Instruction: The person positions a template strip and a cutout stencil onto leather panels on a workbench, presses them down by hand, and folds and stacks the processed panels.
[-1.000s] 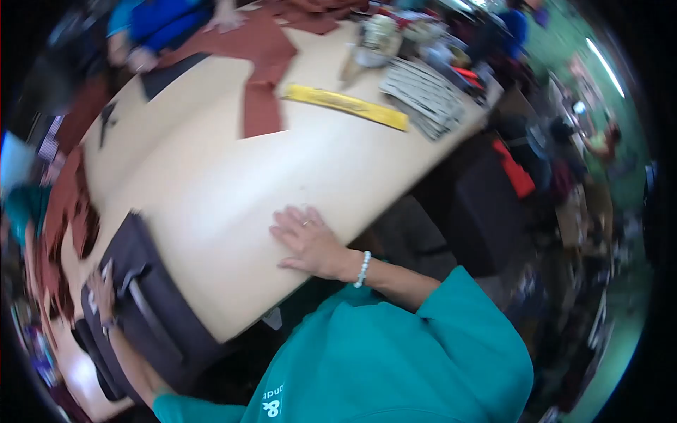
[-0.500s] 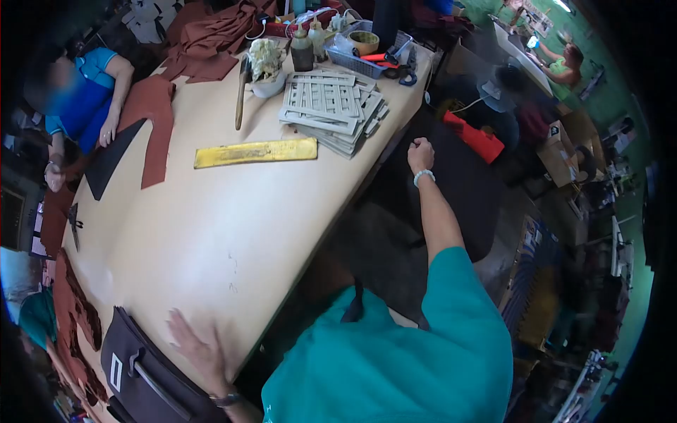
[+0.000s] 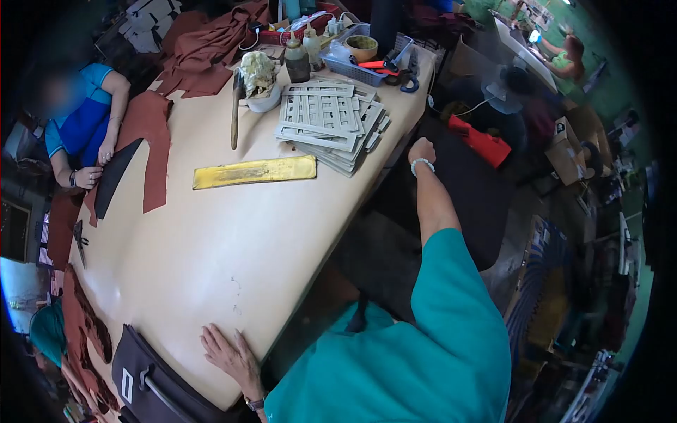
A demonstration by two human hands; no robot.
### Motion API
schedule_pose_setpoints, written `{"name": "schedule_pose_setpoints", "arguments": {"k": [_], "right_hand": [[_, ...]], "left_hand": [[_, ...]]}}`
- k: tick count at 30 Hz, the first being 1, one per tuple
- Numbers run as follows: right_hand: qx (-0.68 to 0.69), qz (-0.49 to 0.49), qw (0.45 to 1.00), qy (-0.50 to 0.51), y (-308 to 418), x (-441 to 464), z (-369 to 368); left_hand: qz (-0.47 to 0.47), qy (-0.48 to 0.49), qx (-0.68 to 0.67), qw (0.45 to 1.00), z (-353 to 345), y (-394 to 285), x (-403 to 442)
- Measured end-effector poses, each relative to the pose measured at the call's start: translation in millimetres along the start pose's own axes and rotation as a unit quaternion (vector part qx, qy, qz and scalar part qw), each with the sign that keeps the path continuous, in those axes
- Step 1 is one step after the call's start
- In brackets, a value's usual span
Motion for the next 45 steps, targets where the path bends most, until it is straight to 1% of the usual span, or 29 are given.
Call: {"name": "schedule_pose_setpoints", "arguments": {"k": [1,4,5,8,11,12,14,15,18,20,21,22,23,25,26,27,28,29,30,31,32,34,36,38,40,42,43,44,45], "right_hand": [[0.033,-0.051,0.998,0.027,-9,2,2],[0.120,-0.090,0.987,0.050,-28,8,3],[0.149,-0.118,0.980,0.061,-39,21,-10],[0.148,-0.089,0.984,0.042,-50,43,-32],[0.226,-0.043,0.966,0.120,-63,57,-52],[0.330,-0.078,0.929,0.146,-72,53,-52],[0.522,-0.143,0.819,0.190,-91,38,-47],[0.538,-0.137,0.807,0.204,-94,32,-37],[0.545,-0.025,0.837,0.038,-115,32,18],[0.606,-0.029,0.791,0.072,-110,17,53],[0.686,-0.002,0.720,0.102,-86,-13,89],[0.727,0.045,0.668,0.152,-67,-20,106],[0.756,0.057,0.613,0.221,-42,-42,125],[0.752,0.186,0.519,0.362,35,-132,185],[0.736,0.211,0.526,0.370,62,-179,202],[0.706,0.219,0.576,0.349,73,-203,186],[0.674,0.225,0.623,0.328,85,-228,170],[0.565,0.451,0.638,0.265,118,-293,191],[0.533,0.510,0.558,0.380,146,-354,192],[0.510,0.509,0.480,0.500,160,-400,161],[0.503,0.514,0.396,0.571,167,-447,146],[0.403,0.558,0.348,0.636,165,-525,128],[0.338,0.618,0.376,0.602,154,-567,113],[0.316,0.731,0.431,0.424,133,-572,122],[0.302,0.743,0.515,0.302,108,-555,128],[0.194,0.708,0.639,0.228,89,-527,111],[0.156,0.657,0.699,0.234,80,-503,94],[0.115,0.601,0.755,0.236,70,-478,73],[0.156,0.573,0.751,0.289,60,-461,57]], "left_hand": [[0.001,-0.003,0.002,1.000,1,-1,0],[0.017,0.015,-0.014,1.000,-1,0,0],[0.018,0.014,-0.012,1.000,-1,0,0],[0.018,0.015,-0.006,1.000,0,-2,0],[0.012,0.009,0.002,1.000,2,-3,1],[0.006,0.004,0.009,1.000,0,-2,1],[0.001,0.000,0.018,1.000,-1,-1,1],[0.001,0.002,0.020,1.000,-2,-1,1],[0.007,0.003,0.019,1.000,-2,-1,0],[0.011,0.003,0.021,1.000,0,-2,1],[0.012,0.006,0.026,1.000,1,-3,2],[0.013,0.011,0.031,0.999,1,-4,2],[-0.025,0.005,-0.021,0.999,0,-11,6],[-0.092,-0.012,-0.122,0.988,2,-24,15],[-0.108,-0.011,-0.177,0.978,5,-39,21],[-0.122,-0.014,-0.232,0.965,13,-60,27],[-0.128,-0.007,-0.344,0.930,22,-81,33],[-0.131,-0.005,-0.451,0.883,30,-101,37],[-0.145,-0.029,-0.491,0.859,37,-114,40],[-0.160,-0.056,-0.527,0.833,45,-121,45],[-0.178,-0.095,-0.534,0.821,50,-118,50],[-0.092,-0.111,-0.583,0.800,37,-95,52],[0.012,-0.128,-0.706,0.696,9,-56,55],[0.111,-0.154,-0.789,0.584,-13,-26,44],[0.152,-0.206,-0.791,0.556,-13,-10,37],[0.193,-0.236,-0.785,0.539,-16,5,25],[0.214,-0.249,-0.783,0.528,-18,10,18],[0.226,-0.235,-0.789,0.520,-18,11,11],[0.238,-0.221,-0.795,0.513,-15,15,2]]}}
Point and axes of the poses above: each hand's wrist, its own x-axis towards the middle knuckle, its own z-axis out of the back of the hand, y = z × x, the point moved 10 cm from there along x, towards the middle knuckle, and after that the axes turned 12 degrees about -z, right-handed, at the moved point
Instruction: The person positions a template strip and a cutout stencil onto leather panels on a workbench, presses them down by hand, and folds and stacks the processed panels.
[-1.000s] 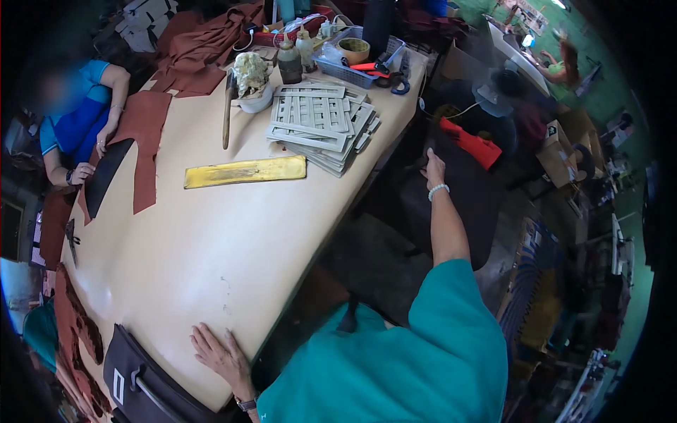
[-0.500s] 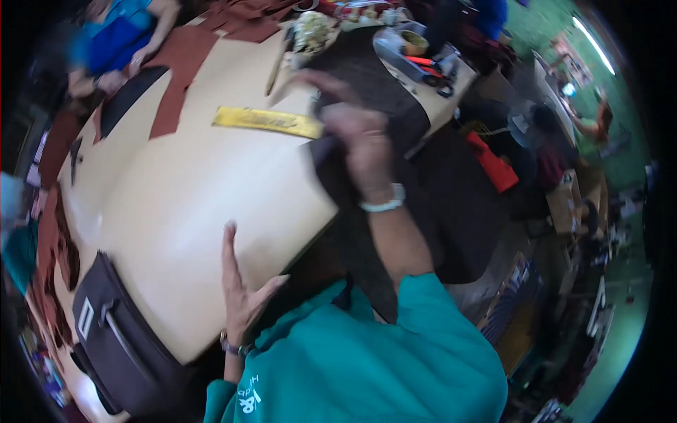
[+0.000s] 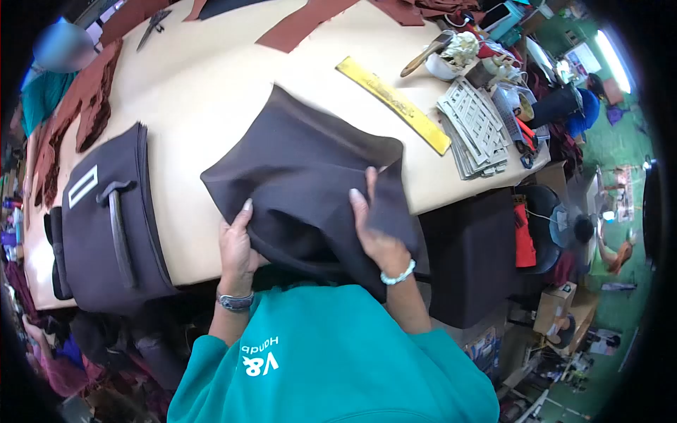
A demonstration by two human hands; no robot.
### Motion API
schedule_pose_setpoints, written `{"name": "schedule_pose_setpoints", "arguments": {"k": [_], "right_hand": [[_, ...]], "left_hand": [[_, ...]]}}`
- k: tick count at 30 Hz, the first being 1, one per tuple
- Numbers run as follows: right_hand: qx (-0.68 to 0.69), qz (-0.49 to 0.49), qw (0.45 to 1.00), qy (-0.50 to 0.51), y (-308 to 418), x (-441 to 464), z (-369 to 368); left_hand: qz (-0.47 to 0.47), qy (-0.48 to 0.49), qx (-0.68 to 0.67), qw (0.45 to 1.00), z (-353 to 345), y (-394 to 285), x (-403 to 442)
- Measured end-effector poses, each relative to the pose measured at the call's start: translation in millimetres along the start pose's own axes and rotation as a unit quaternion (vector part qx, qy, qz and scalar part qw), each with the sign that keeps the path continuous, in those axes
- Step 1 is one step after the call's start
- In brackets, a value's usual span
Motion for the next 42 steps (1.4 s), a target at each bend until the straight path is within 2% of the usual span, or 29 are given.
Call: {"name": "schedule_pose_setpoints", "arguments": {"k": [1,2,3,5,7,8,9,11,13,15,17,19,20,21,24,27,29,31,33,36,39,40,42], "right_hand": [[0.072,-0.018,0.997,0.011,-22,-3,-2],[-0.173,0.011,0.985,-0.002,-26,4,-8],[-0.198,-0.033,0.978,0.049,-21,10,-10],[-0.243,0.065,0.967,0.048,-2,20,-27],[-0.235,0.140,0.959,0.077,17,31,-49],[-0.229,0.178,0.953,0.092,27,35,-59],[-0.229,0.211,0.944,0.108,36,39,-68],[-0.218,0.278,0.928,0.118,50,43,-85],[-0.198,0.326,0.914,0.141,63,51,-102],[-0.191,0.342,0.908,0.151,70,47,-105],[-0.196,0.328,0.913,0.146,73,47,-103],[-0.212,0.292,0.931,0.059,68,35,-78],[-0.232,0.236,0.943,0.036,56,32,-67],[-0.253,0.177,0.951,0.012,40,28,-55],[-0.280,0.080,0.956,-0.028,0,17,-19],[-0.231,0.067,0.970,-0.010,-12,32,2],[-0.197,0.094,0.974,-0.056,-16,74,17],[-0.181,0.155,0.959,-0.155,-17,120,31],[-0.199,0.120,0.958,-0.170,-33,170,33],[-0.228,0.012,0.968,-0.099,-57,203,17],[-0.171,0.056,0.974,-0.136,-48,198,21],[-0.137,0.121,0.958,-0.222,-30,183,31],[-0.100,0.137,0.961,-0.217,-8,174,51]], "left_hand": [[0.020,0.000,-0.001,1.000,8,-5,-5],[0.031,-0.017,0.034,0.999,23,-10,-10],[0.008,-0.017,0.083,0.996,32,-23,-17],[-0.038,-0.012,0.181,0.983,42,-49,-32],[-0.238,-0.049,0.337,0.910,39,-104,-49],[-0.261,-0.031,0.367,0.892,64,-105,-50],[-0.313,-0.107,0.452,0.828,73,-124,-62],[-0.394,-0.096,0.646,0.647,41,-150,-69],[-0.424,0.012,0.695,0.580,-10,-140,-57],[-0.431,0.134,0.675,0.584,-47,-102,-39],[-0.391,0.228,0.710,0.540,-72,-54,-26],[-0.372,0.278,0.691,0.553,-71,-18,-15],[-0.351,0.294,0.698,0.551,-67,-5,-13],[-0.342,0.298,0.717,0.529,-64,4,-16],[-0.296,0.319,0.727,0.532,-66,9,-33],[-0.287,0.308,0.736,0.530,-64,18,-45],[-0.291,0.291,0.739,0.534,-65,19,-49],[-0.295,0.285,0.734,0.541,-65,19,-50],[-0.296,0.279,0.734,0.545,-64,17,-51],[-0.302,0.269,0.726,0.556,-63,15,-55],[-0.302,0.260,0.721,0.567,-63,15,-55],[-0.308,0.258,0.720,0.566,-64,15,-56],[-0.312,0.261,0.719,0.563,-64,17,-58]]}}
Point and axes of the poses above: each hand's wrist, its own x-axis towards the middle knuckle, its own z-axis out of the back of the hand, y = z × x, the point moved 10 cm from there along x, towards the middle knuckle, and after that the axes turned 12 degrees about -z, right-handed, at the moved point
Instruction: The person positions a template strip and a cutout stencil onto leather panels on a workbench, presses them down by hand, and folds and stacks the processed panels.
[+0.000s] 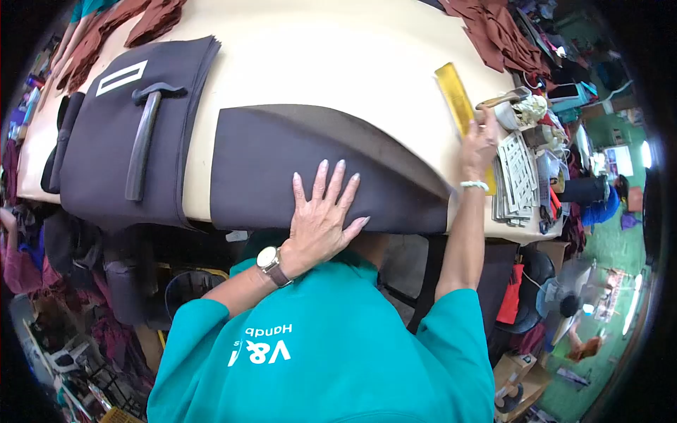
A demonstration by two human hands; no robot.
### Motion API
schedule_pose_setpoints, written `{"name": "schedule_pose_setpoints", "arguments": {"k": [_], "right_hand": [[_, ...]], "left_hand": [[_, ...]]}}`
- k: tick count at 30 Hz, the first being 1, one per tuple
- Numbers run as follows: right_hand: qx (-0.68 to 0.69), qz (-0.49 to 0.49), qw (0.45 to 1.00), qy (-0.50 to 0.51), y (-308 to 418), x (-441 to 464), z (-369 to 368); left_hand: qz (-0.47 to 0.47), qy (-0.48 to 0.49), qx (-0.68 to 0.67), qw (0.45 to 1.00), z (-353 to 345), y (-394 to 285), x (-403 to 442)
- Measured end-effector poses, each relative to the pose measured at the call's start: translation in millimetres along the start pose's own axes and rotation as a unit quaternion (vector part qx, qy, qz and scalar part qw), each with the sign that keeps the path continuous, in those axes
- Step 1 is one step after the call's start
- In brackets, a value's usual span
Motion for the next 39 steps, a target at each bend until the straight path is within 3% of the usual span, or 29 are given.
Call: {"name": "schedule_pose_setpoints", "arguments": {"k": [3,7,9,11,12,13,15,17,18,19,20,21,23,24,26,29,32,35,39], "right_hand": [[0.091,0.053,0.994,-0.040,63,14,56],[0.326,0.081,0.940,-0.053,147,-8,117],[0.301,0.060,0.950,0.058,184,-38,124],[0.291,0.056,0.916,0.269,213,-83,98],[0.313,0.084,0.881,0.344,224,-104,83],[0.331,0.105,0.839,0.418,233,-127,68],[0.316,0.103,0.812,0.480,228,-158,39],[0.309,0.109,0.824,0.463,224,-158,32],[0.313,0.099,0.828,0.454,223,-151,34],[0.318,0.089,0.833,0.445,223,-141,36],[0.310,0.087,0.847,0.423,224,-131,39],[0.279,0.120,0.872,0.384,227,-121,42],[0.249,0.109,0.877,0.397,219,-110,19],[0.189,0.154,0.917,0.316,211,-102,17],[0.061,0.239,0.959,0.141,191,-97,16],[0.154,-0.012,0.957,0.245,121,-99,11],[0.068,-0.092,0.969,0.219,75,-123,24],[-0.032,-0.079,0.987,0.135,52,-135,39],[0.035,-0.095,0.985,0.141,49,-139,34]], "left_hand": [[0.010,-0.003,-0.015,1.000,-4,-2,2],[-0.001,-0.019,-0.020,1.000,-5,-8,7],[0.000,-0.014,-0.019,1.000,-5,-7,6],[0.001,0.014,-0.017,1.000,-9,-7,5],[0.026,-0.003,-0.241,0.970,-30,-1,-1],[-0.008,-0.009,-0.199,0.980,-22,-7,-1],[-0.062,-0.033,-0.080,0.994,-8,-17,-2],[-0.096,-0.075,0.140,0.983,5,-27,-7],[-0.098,-0.072,0.170,0.978,4,-28,-6],[-0.089,-0.036,0.135,0.986,-4,-26,-5],[-0.039,0.035,-0.040,0.998,-21,-14,-3],[0.040,0.088,-0.199,0.975,-31,-3,-2],[-0.048,-0.040,-0.071,0.996,5,-14,3],[-0.073,-0.107,-0.090,0.987,21,-16,3],[-0.090,-0.126,-0.100,0.983,38,-17,-3],[-0.040,-0.146,-0.091,0.984,58,10,-9],[0.054,-0.132,0.000,0.990,67,53,-15],[0.124,-0.112,0.079,0.983,72,87,-28],[0.151,-0.115,0.059,0.980,69,102,-40]]}}
Point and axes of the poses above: each hand's wrist, its own x-axis towards the middle knuckle, its own z-axis out of the back of the hand, y = z × x, the point moved 10 cm from there along x, towards the middle knuckle, and after that the axes turned 12 degrees about -z, right-handed, at the moved point
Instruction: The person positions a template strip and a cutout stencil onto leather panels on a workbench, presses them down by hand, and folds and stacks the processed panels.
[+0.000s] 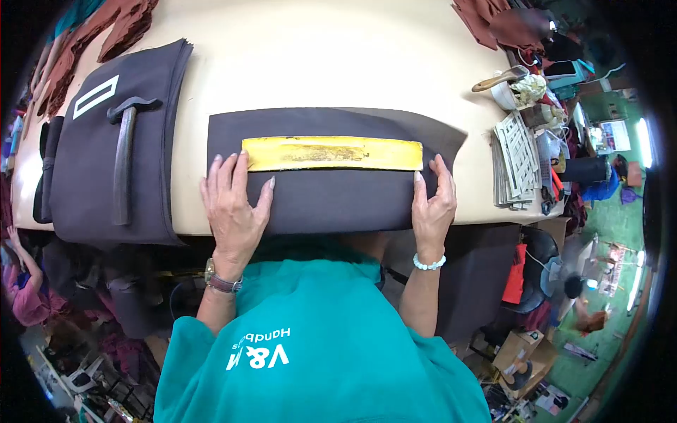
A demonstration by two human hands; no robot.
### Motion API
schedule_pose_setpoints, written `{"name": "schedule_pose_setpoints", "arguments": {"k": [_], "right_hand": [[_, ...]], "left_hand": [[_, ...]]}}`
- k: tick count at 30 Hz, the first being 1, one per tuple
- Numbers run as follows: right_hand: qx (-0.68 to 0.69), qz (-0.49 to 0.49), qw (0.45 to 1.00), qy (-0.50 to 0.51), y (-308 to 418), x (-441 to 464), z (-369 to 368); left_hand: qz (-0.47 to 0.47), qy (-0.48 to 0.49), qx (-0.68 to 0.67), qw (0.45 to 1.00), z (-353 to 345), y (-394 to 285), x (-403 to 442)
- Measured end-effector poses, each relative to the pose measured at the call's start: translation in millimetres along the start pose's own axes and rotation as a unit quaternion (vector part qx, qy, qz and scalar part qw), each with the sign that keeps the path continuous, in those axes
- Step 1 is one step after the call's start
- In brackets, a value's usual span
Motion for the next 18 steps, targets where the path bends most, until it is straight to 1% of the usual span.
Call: {"name": "schedule_pose_setpoints", "arguments": {"k": [3,5,6,7,10,11,14,18], "right_hand": [[0.067,-0.017,0.997,0.025,2,8,-10],[0.103,-0.025,0.994,0.024,-2,15,-13],[0.121,-0.028,0.992,0.023,-5,20,-15],[0.173,-0.060,0.982,0.049,-12,25,-20],[0.089,-0.015,0.994,0.053,-7,28,-24],[0.102,-0.017,0.992,0.076,-9,28,-28],[0.014,0.037,0.997,0.071,-1,23,-32],[0.014,0.026,0.996,0.080,-4,23,-35]], "left_hand": [[0.013,-0.018,-0.050,0.999,-3,-2,3],[0.023,-0.028,-0.102,0.994,-9,3,7],[0.022,-0.031,-0.105,0.994,-8,4,11],[0.020,-0.034,-0.109,0.993,-8,4,16],[0.008,-0.021,-0.091,0.996,-14,8,23],[0.005,-0.013,-0.077,0.997,-17,8,23],[0.000,-0.003,-0.061,0.998,-23,10,22],[0.003,-0.006,-0.059,0.998,-22,8,22]]}}
Point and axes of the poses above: each hand's wrist, its own x-axis towards the middle knuckle, its own z-axis out of the back of the hand, y = z × x, the point moved 10 cm from there along x, towards the middle knuckle, and after that the axes turned 12 degrees about -z, right-handed, at the moved point
